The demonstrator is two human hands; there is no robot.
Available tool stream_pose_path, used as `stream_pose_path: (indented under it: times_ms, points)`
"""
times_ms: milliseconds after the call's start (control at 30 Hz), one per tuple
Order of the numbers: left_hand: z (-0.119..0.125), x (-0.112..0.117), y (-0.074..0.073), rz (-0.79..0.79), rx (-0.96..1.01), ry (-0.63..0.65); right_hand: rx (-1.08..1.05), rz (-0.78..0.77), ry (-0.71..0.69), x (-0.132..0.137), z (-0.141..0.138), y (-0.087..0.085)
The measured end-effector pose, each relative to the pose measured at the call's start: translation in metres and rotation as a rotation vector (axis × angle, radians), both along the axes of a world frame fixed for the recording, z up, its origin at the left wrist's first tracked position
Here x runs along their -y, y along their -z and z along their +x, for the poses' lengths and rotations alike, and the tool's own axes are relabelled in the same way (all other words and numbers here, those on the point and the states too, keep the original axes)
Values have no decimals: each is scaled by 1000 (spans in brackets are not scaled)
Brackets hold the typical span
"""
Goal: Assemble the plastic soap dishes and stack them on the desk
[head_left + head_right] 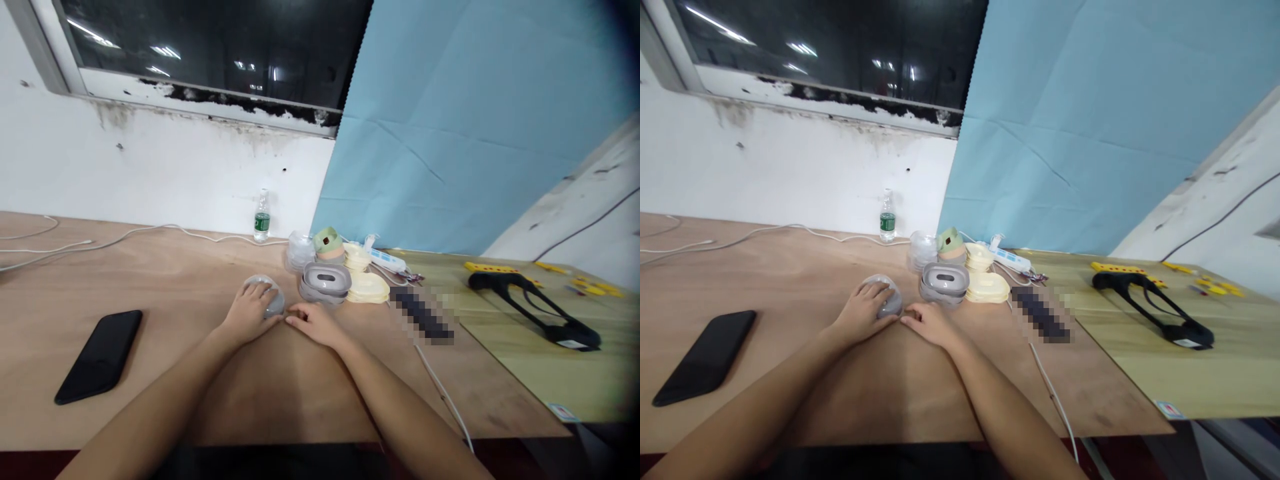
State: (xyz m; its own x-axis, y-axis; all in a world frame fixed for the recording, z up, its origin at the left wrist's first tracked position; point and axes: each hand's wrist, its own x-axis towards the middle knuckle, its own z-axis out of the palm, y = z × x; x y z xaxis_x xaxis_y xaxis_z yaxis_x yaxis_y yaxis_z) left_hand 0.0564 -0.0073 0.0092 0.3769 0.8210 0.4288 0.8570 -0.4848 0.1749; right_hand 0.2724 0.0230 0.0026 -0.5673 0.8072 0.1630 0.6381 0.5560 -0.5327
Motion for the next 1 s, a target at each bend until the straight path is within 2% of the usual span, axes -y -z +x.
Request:
stream_pose_path:
  times_ms: [133,267,333,433,633,767,867,933,1000]
  points:
    - [-15,-14,10,44,-39,-122,4,0,-2,0,1,1]
    - [-34,-30,15,67,-44,-382,5,2,-11,0,1,2]
    - [-44,-37,17,65,-13,-466,3,4,-11,-1,1,3]
    - [-53,-46,18,72,23,-509,-2,1,-9,-1,2,4]
    - [-58,-59,21,31,4,-485,-10,2,-8,0,1,2]
    - [-67,-70,19,33,35,-582,-25,-20,3,1,0,-1]
    - [-78,-78,16,51,103,-726,-45,2,15,3,-1,-2]
    - [-85,-80,15,84,161,-816,-102,69,29,4,1,-3]
    - [-90,-81,14,120,199,-827,-193,200,70,3,7,-6]
